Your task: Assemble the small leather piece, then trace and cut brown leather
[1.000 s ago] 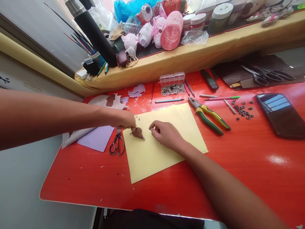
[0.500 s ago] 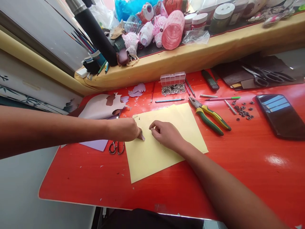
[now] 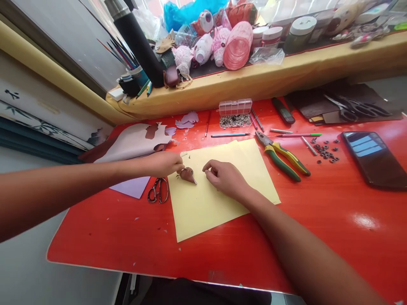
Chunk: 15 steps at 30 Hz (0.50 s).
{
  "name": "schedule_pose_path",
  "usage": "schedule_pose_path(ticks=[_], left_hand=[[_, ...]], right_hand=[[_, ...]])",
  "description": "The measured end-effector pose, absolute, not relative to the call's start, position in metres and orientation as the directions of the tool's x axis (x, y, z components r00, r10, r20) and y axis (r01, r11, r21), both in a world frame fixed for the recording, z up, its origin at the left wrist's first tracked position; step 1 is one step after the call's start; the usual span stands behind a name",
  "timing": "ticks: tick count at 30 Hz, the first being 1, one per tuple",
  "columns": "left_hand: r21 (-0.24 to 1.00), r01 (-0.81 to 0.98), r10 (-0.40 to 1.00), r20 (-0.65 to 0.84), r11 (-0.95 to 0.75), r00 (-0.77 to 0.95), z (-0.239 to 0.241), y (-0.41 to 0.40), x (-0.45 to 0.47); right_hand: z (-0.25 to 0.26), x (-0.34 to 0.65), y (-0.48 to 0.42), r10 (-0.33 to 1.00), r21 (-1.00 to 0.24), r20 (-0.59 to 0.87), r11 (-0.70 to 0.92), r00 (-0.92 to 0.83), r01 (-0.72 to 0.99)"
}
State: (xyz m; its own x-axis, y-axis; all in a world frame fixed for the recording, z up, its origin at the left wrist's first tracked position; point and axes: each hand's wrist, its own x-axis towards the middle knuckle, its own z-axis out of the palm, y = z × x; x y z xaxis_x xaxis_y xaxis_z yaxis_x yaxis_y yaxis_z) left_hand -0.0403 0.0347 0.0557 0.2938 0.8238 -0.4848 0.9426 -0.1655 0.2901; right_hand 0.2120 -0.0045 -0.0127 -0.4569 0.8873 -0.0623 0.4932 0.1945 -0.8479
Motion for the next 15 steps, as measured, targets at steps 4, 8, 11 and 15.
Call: schedule_pose_path(ticks=[4,8,11,15], left_hand=[[0.417,0.906,0.885,-0.395,-0.068,0.248,0.054,0.017,-0.044],[0.604,0.797,0.960,-0.208,-0.024,0.186,0.041,-0.006,-0.034],[0.690,0.724,0.973,-0.172,0.006,0.156,0.030,-0.018,-0.019],[0.792,0.611,0.978,-0.127,0.000,0.165,0.015,-0.028,-0.007]], right_hand=[[-0.012,0.212,-0.004,0.888,-0.875,-0.080,0.154,-0.452,0.459],[-0.011,0.213,-0.004,0.886,-0.910,-0.111,0.093,-0.451,0.405],[-0.011,0.212,-0.004,0.887,-0.927,-0.122,0.057,-0.445,0.369],[-0.012,0.210,-0.005,0.905,-0.943,-0.098,0.047,-0.413,0.328]])
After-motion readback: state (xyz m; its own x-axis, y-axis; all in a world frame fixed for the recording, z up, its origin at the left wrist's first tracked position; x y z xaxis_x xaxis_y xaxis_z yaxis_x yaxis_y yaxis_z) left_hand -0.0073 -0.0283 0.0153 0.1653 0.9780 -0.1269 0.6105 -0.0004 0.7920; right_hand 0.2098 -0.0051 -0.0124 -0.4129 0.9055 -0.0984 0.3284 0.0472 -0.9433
